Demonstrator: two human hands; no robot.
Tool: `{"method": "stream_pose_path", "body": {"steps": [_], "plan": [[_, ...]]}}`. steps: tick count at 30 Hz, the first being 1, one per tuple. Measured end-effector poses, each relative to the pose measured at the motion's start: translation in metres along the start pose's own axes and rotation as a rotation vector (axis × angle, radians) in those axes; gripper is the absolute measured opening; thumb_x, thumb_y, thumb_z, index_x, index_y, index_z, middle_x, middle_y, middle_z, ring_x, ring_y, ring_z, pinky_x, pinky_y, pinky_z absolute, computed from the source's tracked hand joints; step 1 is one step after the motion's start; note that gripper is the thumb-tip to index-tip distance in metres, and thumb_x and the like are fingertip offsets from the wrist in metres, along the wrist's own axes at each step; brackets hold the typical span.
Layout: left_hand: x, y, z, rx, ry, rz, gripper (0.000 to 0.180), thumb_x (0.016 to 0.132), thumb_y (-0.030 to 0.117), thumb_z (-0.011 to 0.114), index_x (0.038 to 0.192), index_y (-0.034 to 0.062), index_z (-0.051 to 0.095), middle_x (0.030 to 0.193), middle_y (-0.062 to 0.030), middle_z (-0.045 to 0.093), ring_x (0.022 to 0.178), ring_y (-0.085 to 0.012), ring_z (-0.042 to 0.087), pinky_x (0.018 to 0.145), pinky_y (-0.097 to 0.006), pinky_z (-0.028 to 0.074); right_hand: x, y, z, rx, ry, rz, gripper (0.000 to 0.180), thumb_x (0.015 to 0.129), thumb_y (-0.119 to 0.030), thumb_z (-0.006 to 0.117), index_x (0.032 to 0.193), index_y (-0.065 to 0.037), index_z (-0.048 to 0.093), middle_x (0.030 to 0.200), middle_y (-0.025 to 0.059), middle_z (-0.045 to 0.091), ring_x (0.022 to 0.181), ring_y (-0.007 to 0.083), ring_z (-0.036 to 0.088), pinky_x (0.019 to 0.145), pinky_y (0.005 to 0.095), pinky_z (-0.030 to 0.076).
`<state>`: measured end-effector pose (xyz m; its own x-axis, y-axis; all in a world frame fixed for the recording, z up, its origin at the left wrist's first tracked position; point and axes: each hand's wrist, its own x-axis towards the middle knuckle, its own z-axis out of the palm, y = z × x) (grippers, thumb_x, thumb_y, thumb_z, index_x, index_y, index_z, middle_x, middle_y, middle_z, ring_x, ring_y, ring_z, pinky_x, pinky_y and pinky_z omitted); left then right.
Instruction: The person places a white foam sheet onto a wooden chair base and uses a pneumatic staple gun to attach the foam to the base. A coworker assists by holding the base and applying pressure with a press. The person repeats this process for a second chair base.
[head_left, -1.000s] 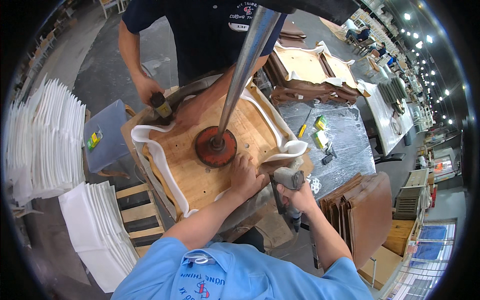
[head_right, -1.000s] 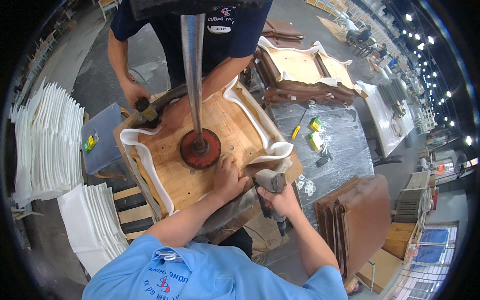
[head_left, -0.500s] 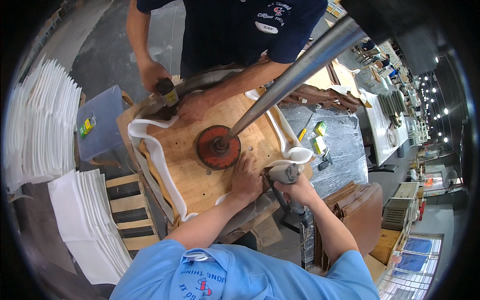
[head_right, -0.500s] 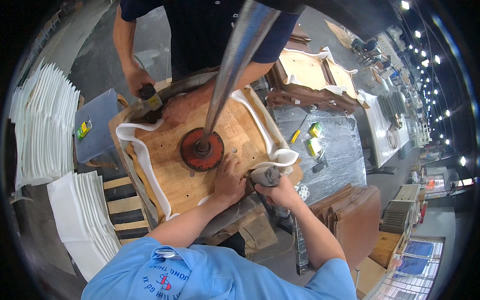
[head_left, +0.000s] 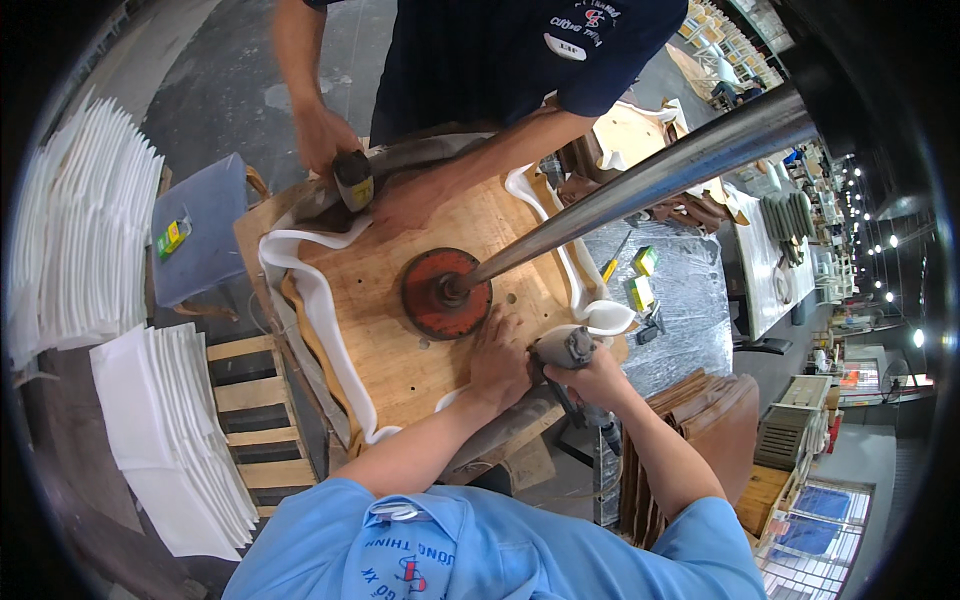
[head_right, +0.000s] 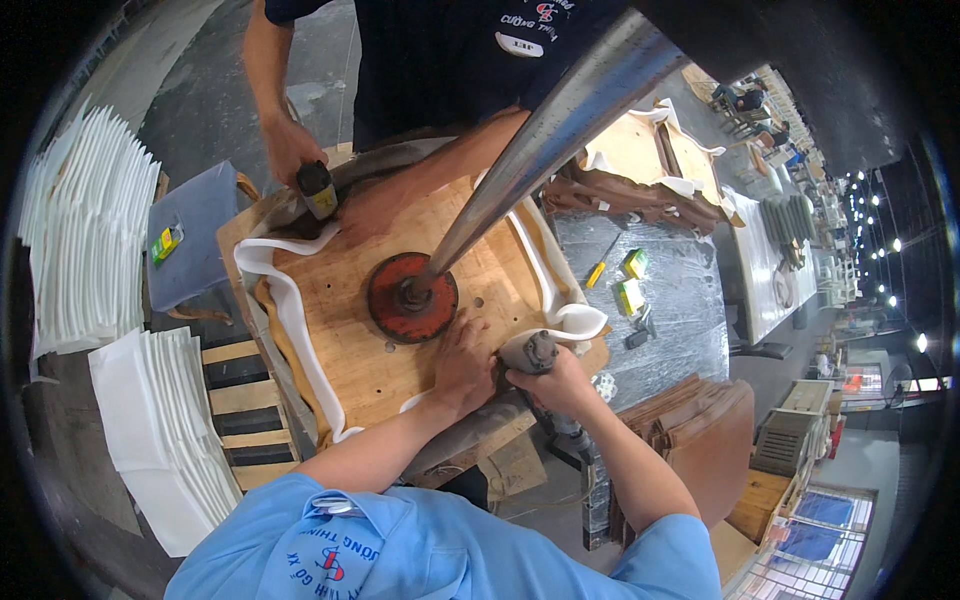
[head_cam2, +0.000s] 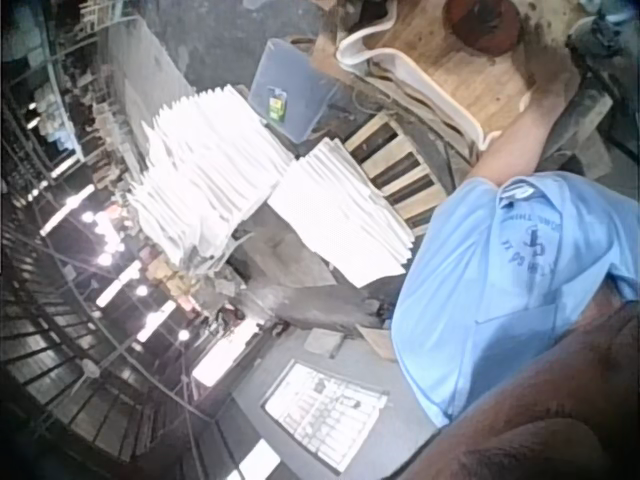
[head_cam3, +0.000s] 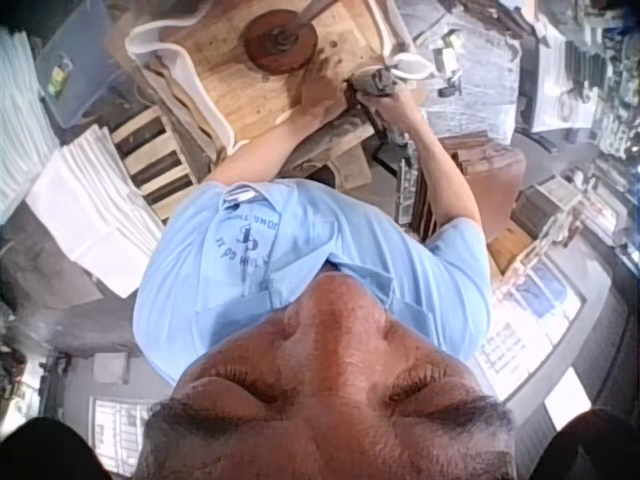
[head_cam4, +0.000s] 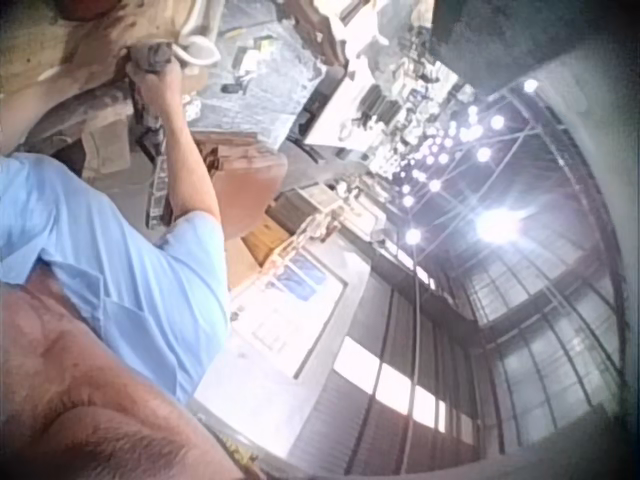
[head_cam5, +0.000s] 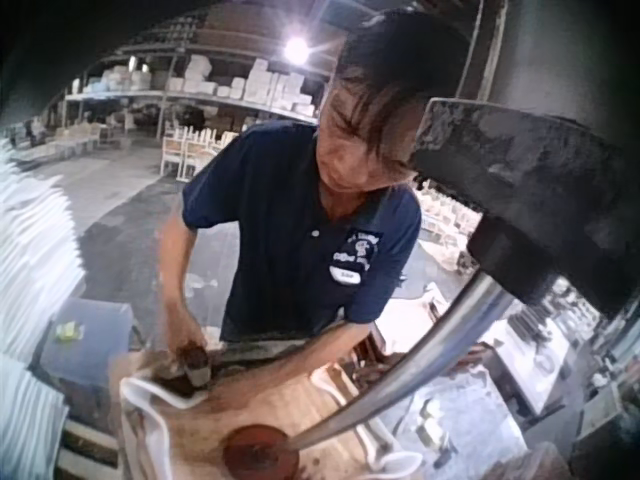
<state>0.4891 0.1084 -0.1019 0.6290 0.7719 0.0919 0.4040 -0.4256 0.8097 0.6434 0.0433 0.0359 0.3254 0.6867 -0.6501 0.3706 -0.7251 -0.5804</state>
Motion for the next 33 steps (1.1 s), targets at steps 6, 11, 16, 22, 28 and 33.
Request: {"method": "stream_pose_path", "body": {"steps": [6, 11, 16, 22, 28, 33], "plan": [[-0.007, 0.009, -0.03, 0.068, -0.257, 0.041, 0.049, 0.091, 0.017, 0.078, 0.135, -0.0025, 0.073, 0.158, -0.0174, 0.052, 0.163, -0.0421, 0.034, 0.135, -0.051, 0.031, 0.0, 0.021, 0.008, -0.1, 0.159, -0.2, 0.034, 0.095, -0.019, 0.087, 0.121, -0.003, 0.074, 0.084, 0.0055, 0.074, 0.059, 0.0146, 0.067, 0.054, 0.0338, 0.055], [-0.009, -0.008, -0.012, 0.012, -0.06, 0.078, 0.032, 0.089, 0.015, 0.08, 0.115, -0.0032, 0.078, 0.158, -0.0184, 0.052, 0.161, -0.0445, 0.036, 0.133, -0.053, 0.032, -0.013, -0.001, 0.002, 0.028, 0.056, -0.022, 0.03, 0.097, -0.016, 0.085, 0.12, -0.001, 0.074, 0.077, 0.0042, 0.071, 0.058, 0.0136, 0.065, 0.053, 0.0341, 0.052], [-0.008, -0.012, -0.002, 0.005, -0.028, 0.046, 0.036, 0.091, 0.013, 0.077, 0.122, -0.0036, 0.074, 0.155, -0.0181, 0.055, 0.16, -0.0428, 0.038, 0.134, -0.052, 0.032, -0.02, -0.002, 0.004, 0.014, 0.024, 0.009, 0.032, 0.097, -0.018, 0.087, 0.123, -0.002, 0.075, 0.083, 0.0037, 0.074, 0.06, 0.0124, 0.067, 0.056, 0.0323, 0.056], [-0.009, -0.004, -0.012, 0.004, -0.073, 0.008, 0.051, 0.093, 0.013, 0.074, 0.141, -0.0045, 0.067, 0.155, -0.0177, 0.055, 0.162, -0.0396, 0.038, 0.135, -0.049, 0.031, -0.014, -0.002, 0.004, -0.057, -0.012, 0.027, 0.034, 0.097, -0.018, 0.087, 0.124, -0.003, 0.075, 0.085, 0.0036, 0.074, 0.06, 0.0127, 0.066, 0.056, 0.0318, 0.055], [-0.01, -0.005, -0.013, 0.028, -0.101, -0.009, 0.036, 0.095, 0.014, 0.072, 0.126, -0.0033, 0.077, 0.16, -0.0164, 0.054, 0.163, -0.0385, 0.037, 0.136, -0.05, 0.03, -0.006, -0.003, 0.007, -0.059, -0.035, 0.005, 0.037, 0.095, -0.02, 0.088, 0.126, -0.003, 0.076, 0.09, 0.0055, 0.076, 0.061, 0.0142, 0.068, 0.057, 0.0325, 0.057], [-0.006, -0.005, -0.021, 0.049, -0.114, 0.058, 0.03, 0.095, 0.017, 0.073, 0.117, -0.0028, 0.08, 0.161, -0.0196, 0.052, 0.162, -0.0409, 0.036, 0.136, -0.051, 0.029, -0.002, 0.009, 0.017, -0.109, 0.074, -0.203, 0.041, 0.094, -0.023, 0.09, 0.127, -0.004, 0.076, 0.09, 0.008, 0.076, 0.062, 0.0153, 0.07, 0.057, 0.0328, 0.057]]}}
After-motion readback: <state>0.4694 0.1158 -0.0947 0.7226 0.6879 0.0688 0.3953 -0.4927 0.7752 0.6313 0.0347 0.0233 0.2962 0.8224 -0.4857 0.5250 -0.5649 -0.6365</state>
